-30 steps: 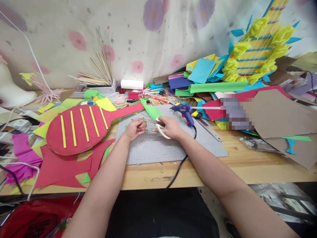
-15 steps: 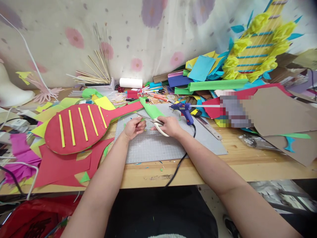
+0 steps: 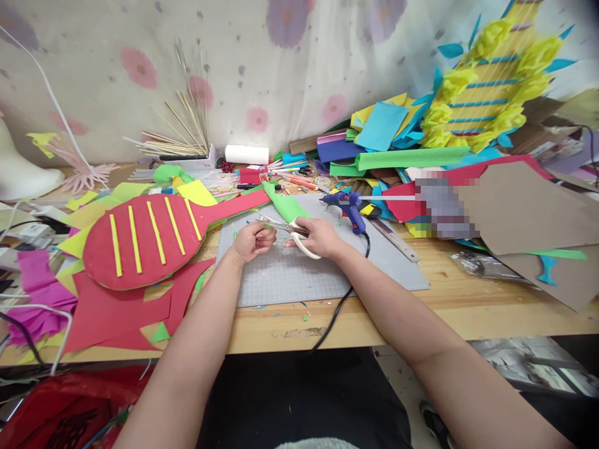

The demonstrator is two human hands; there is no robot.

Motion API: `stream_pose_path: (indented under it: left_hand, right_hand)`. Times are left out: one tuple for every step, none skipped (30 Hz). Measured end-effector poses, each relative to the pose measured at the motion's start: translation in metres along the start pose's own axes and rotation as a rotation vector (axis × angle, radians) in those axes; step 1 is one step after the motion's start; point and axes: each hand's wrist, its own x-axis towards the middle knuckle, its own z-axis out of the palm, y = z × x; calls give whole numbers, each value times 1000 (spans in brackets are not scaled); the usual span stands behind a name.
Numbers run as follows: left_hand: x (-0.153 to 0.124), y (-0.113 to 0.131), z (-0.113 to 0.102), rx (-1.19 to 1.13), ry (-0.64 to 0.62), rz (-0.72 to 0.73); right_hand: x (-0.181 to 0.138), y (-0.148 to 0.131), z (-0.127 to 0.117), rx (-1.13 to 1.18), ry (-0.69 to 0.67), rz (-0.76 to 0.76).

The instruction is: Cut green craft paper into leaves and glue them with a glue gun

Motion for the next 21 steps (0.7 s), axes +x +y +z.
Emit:
stream_pose_path:
  left_hand:
    - [0, 0, 0, -5, 0, -2]
    - [0, 0, 1, -9, -1, -6]
    - [0, 0, 1, -12, -2, -10]
    - [0, 0, 1, -12, -5, -14]
    - [0, 0, 2, -10, -8, -20]
    - [0, 0, 2, -9, -8, -24]
    - [0, 1, 2, -9, -4, -25]
    - [0, 1, 2, -12, 2, -24]
    - [0, 1, 2, -15, 10, -22]
    - [0, 1, 3, -18, 17, -21]
    - [1, 1, 3, -18, 21, -21]
    - [1, 0, 3, -15, 21, -23]
    - [1, 0, 3, -9, 18, -26]
    - [1, 0, 3, -2, 12, -28]
    - [1, 0, 3, 4, 8, -27]
    - [1, 0, 3, 10, 4, -23]
    - [1, 0, 3, 13, 1, -18]
    - [1, 0, 3, 15, -1, -13]
    - [1, 0, 3, 16, -2, -10]
    - [1, 0, 3, 16, -2, -7]
    - [1, 0, 3, 15, 0, -7]
  right_hand:
    - [0, 0, -1, -13, 1, 14]
    - [0, 0, -2, -24, 2, 24]
    - [0, -1, -4, -31, 6, 29]
    - [0, 0, -4, -36, 10, 31]
    - [0, 0, -5, -40, 15, 30]
    - [0, 0, -5, -44, 19, 28]
    - [0, 0, -5, -49, 22, 28]
    - [0, 1, -5, -55, 23, 30]
    - [0, 1, -4, -63, 24, 36]
    - [1, 1, -4, -70, 24, 44]
    - [1, 2, -4, -72, 25, 54]
    - [1, 2, -3, -69, 27, 65]
    - [1, 2, -3, -58, 31, 77]
    - [2, 3, -3, -41, 38, 87]
    - [2, 3, -3, -22, 47, 95]
    - [2, 4, -3, -3, 53, 99]
    - [2, 4, -3, 12, 56, 98]
    - [2, 5, -3, 24, 55, 93]
    - [2, 5, -2, 30, 51, 86]
    - [2, 6, -2, 32, 45, 77]
    - [2, 6, -1, 31, 38, 67]
